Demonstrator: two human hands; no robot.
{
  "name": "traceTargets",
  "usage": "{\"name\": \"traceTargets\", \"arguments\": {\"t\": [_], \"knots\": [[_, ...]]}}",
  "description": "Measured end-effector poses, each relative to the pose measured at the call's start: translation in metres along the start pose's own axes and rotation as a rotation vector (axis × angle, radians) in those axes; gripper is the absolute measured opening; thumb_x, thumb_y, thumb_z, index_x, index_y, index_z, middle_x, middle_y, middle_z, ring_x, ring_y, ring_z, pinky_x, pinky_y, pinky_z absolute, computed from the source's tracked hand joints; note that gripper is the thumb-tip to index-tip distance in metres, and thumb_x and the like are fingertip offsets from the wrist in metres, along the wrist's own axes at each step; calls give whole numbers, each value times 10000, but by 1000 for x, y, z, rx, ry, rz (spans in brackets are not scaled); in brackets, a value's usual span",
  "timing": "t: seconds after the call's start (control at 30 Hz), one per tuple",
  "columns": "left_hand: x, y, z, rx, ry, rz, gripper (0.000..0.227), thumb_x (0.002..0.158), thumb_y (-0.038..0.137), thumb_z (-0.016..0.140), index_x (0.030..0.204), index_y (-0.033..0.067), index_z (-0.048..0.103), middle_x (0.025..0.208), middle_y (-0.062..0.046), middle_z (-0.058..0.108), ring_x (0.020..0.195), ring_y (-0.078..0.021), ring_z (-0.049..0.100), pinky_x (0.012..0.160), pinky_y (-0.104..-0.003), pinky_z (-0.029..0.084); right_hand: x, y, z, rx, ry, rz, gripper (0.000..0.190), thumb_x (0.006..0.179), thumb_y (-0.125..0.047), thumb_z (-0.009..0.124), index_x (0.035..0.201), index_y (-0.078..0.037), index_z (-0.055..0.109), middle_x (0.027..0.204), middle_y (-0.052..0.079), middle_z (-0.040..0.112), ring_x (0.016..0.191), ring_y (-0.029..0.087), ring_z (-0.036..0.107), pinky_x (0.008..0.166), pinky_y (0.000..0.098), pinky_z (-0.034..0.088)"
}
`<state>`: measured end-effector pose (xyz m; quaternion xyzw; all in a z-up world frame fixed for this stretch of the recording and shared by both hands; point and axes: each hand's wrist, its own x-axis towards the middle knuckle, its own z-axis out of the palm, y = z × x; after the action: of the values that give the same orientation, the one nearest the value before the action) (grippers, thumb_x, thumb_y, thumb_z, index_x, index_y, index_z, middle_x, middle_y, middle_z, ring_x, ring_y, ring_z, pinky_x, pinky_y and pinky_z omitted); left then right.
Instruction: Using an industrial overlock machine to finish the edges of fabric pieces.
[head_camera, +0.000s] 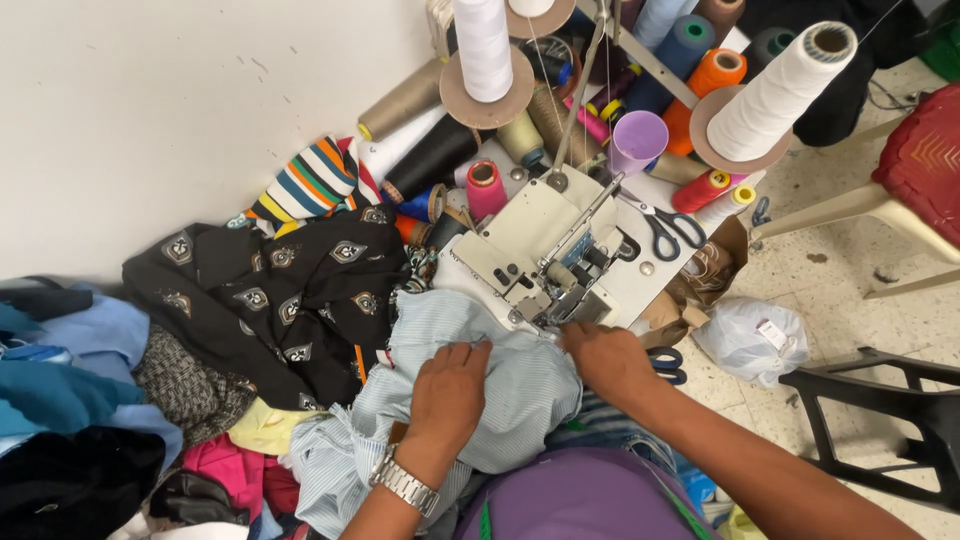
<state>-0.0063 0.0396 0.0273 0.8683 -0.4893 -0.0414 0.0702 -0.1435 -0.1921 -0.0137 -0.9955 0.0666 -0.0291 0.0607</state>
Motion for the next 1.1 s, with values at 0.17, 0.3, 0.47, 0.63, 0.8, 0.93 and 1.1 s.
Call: {"name": "traceTargets", "arguments": {"t": [0.17, 0.3, 0.47, 0.63, 0.8, 0.93, 1.1], "knots": [[-17, -33, -6, 1, 190, -150, 361, 853, 129, 630, 1196, 221, 689, 1040, -43, 643, 944, -268, 625, 729, -386, 483, 7, 23, -35, 96, -198, 434, 280, 935, -202, 613, 1211, -197, 658, 901, 102, 757, 855, 324, 761, 751, 455, 608], [-20, -47, -14, 72, 288, -172, 319, 891, 108, 627, 1181, 227, 685, 1051, -32, 632, 946, -243, 624, 723, -349, 457, 7, 111, 13, 509, -155, 816, 391, 1029, -260, 568, 1364, -79, 659, 962, 199, 788, 938, 412, 751, 801, 518, 590], [17, -23, -33, 6, 102, 169, 308, 885, 44, 598, 1172, 110, 691, 1276, -145, 633, 1293, -339, 549, 922, -430, 440, 39, 154, 57, 839, 140, 999, 392, 1029, -137, 626, 1365, 66, 611, 954, 256, 739, 764, 322, 738, 574, 398, 597], [49, -28, -32, 172, -39, 117, 379, 935, 211, 659, 1303, 122, 633, 1437, -199, 530, 1424, -382, 432, 1035, -488, 383, 66, 166, 77, 785, 217, 1035, 401, 965, -145, 673, 1352, -41, 659, 1035, 192, 736, 924, 340, 719, 747, 462, 582], [39, -27, -51, 198, -249, 84, 441, 906, 266, 711, 1332, 176, 642, 1530, -190, 444, 1482, -383, 352, 1055, -492, 387, 85, 186, 91, 653, 209, 960, 402, 943, -81, 649, 1342, -33, 682, 1108, 237, 726, 1126, 436, 666, 958, 526, 525], [28, -40, -31, 232, -206, 60, 302, 949, 220, 635, 1247, 210, 683, 1445, -163, 497, 1420, -376, 429, 950, -465, 465, 94, 186, 92, 510, 292, 788, 404, 922, -30, 585, 1310, -3, 695, 1095, 281, 683, 1104, 481, 654, 976, 542, 519], [36, -55, -3, 276, -147, 126, 319, 956, 152, 600, 1264, 187, 673, 1261, -145, 568, 1246, -349, 547, 790, -423, 477, 59, 121, 12, 429, 427, 680, 334, 947, -77, 646, 1261, 23, 700, 1157, 272, 616, 1117, 513, 610, 1011, 530, 464]]}}
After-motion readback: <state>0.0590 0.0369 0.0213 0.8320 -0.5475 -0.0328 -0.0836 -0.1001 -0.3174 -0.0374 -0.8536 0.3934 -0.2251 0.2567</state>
